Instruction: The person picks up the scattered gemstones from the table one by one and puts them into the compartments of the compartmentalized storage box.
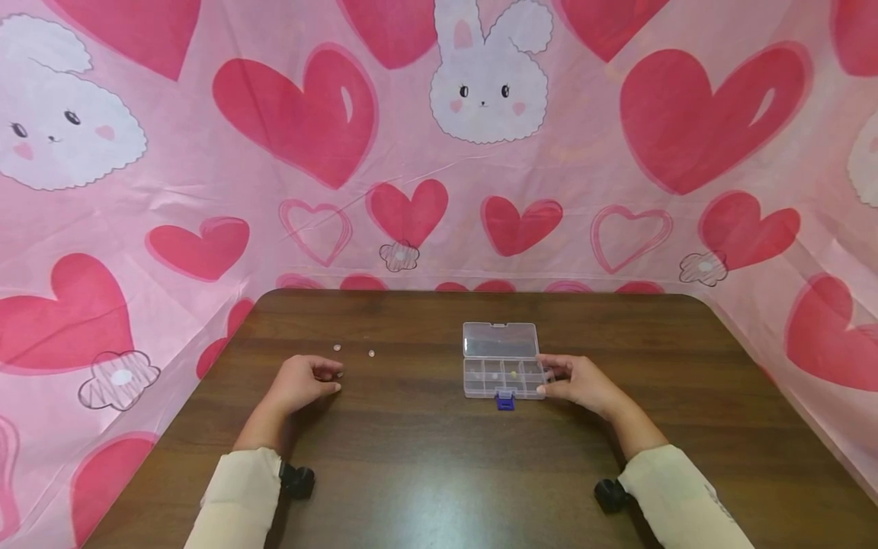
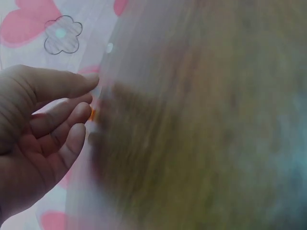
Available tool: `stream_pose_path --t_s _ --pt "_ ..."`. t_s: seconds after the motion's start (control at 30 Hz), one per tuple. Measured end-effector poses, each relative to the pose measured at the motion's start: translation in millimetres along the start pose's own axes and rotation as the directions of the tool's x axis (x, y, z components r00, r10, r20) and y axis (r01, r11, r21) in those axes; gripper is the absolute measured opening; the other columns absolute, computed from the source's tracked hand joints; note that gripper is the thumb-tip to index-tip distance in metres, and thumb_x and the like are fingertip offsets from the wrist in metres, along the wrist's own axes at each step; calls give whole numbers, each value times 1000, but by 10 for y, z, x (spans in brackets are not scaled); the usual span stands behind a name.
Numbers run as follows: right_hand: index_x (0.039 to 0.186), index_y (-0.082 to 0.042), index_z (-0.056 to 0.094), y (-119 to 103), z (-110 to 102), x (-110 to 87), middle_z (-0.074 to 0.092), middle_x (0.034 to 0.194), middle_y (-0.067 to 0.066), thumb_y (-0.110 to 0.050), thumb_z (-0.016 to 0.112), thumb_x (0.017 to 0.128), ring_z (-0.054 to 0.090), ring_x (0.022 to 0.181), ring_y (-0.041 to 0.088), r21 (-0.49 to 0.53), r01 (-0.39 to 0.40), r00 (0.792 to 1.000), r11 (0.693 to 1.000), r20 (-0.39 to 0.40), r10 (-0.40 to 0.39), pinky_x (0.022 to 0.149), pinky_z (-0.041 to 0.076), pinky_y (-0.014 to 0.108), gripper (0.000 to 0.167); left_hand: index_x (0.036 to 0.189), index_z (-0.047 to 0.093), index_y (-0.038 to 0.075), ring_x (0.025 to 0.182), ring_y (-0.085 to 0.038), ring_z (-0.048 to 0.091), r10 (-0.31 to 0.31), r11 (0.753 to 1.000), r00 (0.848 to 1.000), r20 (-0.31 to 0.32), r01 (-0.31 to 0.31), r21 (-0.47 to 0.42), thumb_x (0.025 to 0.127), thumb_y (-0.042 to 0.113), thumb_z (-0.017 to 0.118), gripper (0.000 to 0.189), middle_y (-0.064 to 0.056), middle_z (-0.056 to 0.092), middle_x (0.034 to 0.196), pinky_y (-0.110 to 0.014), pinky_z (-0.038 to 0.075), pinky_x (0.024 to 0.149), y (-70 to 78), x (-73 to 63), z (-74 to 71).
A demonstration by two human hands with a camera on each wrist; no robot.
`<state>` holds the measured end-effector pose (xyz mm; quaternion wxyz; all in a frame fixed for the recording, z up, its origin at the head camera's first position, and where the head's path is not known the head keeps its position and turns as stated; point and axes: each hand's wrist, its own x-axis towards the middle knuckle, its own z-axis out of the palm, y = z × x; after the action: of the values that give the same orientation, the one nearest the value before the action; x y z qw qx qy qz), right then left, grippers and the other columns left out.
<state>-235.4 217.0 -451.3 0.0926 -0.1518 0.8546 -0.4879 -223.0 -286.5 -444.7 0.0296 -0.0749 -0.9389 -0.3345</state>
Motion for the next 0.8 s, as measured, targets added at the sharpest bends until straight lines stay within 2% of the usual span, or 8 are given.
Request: stream_pose_path --t_s 0.17,0.33,0.63,0.8 --pt "135 5 53 14 2 6 66 111 17 -17 81 81 60 100 28 4 5 1000 1000 -2 -5 73 50 24 65 96 78 6 76 -16 65 46 998 999 0 -46 50 75 6 81 21 -3 72 82 -34 52 70 15 41 39" --pt "136 5 53 11 1 1 65 113 18 -17 81 81 60 100 28 12 9 1000 1000 3 -9 72 51 24 65 88 78 8 67 -10 60 62 997 998 -9 -61 52 75 3 80 13 2 69 73 -30 49 64 58 59 86" --pt "135 6 53 30 -1 9 65 114 18 -16 81 81 61 100 27 11 17 1000 1000 3 -17 73 51 24 65 84 78 10 71 -11 64 90 995 996 -27 -89 42 77 6 81 8 3 72 75 -34 51 70 137 73 176" --pt "136 5 53 7 0 3 65 115 18 -18 81 81 61 101 27 9 12 1000 1000 3 -12 74 51 24 66 86 78 10 74 -12 64 76 997 997 -24 -76 5 81 8 79 6 2 72 79 -36 51 74 186 83 196"
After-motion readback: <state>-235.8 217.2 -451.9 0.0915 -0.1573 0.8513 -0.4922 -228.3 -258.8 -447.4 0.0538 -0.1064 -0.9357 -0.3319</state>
